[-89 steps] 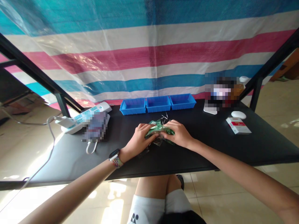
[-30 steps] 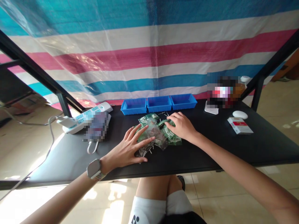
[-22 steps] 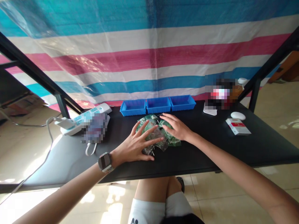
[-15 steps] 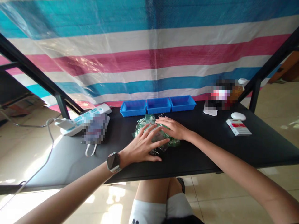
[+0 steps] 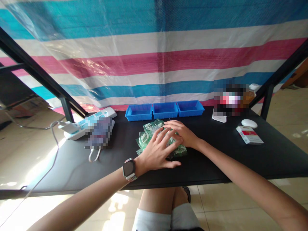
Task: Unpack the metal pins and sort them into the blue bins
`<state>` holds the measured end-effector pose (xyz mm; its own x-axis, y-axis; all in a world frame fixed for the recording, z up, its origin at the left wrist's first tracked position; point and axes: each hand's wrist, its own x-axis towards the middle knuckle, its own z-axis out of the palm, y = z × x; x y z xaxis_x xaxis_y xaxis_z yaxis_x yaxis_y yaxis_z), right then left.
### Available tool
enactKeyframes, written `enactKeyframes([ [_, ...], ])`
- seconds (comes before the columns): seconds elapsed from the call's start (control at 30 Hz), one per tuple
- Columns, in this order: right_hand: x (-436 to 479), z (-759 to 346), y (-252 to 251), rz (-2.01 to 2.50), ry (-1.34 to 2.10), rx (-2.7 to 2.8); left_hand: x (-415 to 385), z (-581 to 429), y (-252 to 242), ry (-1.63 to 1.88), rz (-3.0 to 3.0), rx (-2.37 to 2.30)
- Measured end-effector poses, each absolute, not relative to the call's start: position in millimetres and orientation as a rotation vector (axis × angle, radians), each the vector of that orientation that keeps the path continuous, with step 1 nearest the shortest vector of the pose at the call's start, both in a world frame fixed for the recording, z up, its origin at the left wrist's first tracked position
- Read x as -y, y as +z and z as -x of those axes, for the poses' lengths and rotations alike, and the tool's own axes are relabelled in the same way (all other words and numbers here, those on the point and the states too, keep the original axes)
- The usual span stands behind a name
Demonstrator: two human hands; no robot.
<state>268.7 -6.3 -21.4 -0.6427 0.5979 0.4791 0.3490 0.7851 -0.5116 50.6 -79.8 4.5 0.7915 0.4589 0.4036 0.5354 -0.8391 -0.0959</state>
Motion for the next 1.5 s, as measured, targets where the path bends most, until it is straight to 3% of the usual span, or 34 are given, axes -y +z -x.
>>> enactKeyframes([
  [0.13,-7.1,-275.3,-22.0,0.901,0.51,2.275,62.2,-32.2,17.7,-0.588,2.911,0.921],
  [0.23,-12.8,-277.5,-26.0,1.035,0.544,2.315,40.7,-4.5,25.4,-0.428,3.116,0.935],
  [0.43,-7.7,-271.1,-31.4,0.964,0.572,2.316,21.5,30.3,13.0,-0.239,3.223,0.99],
  [0.9,-2.5,-266.1,-23.5,0.752,0.6,2.31,78.3,-12.7,-3.5,-0.549,2.824,1.498],
  [1.5,-15.7,-274.9,-19.5,0.684,0.717,2.198,95.8,-55.5,-5.8,-0.452,2.456,1.662],
])
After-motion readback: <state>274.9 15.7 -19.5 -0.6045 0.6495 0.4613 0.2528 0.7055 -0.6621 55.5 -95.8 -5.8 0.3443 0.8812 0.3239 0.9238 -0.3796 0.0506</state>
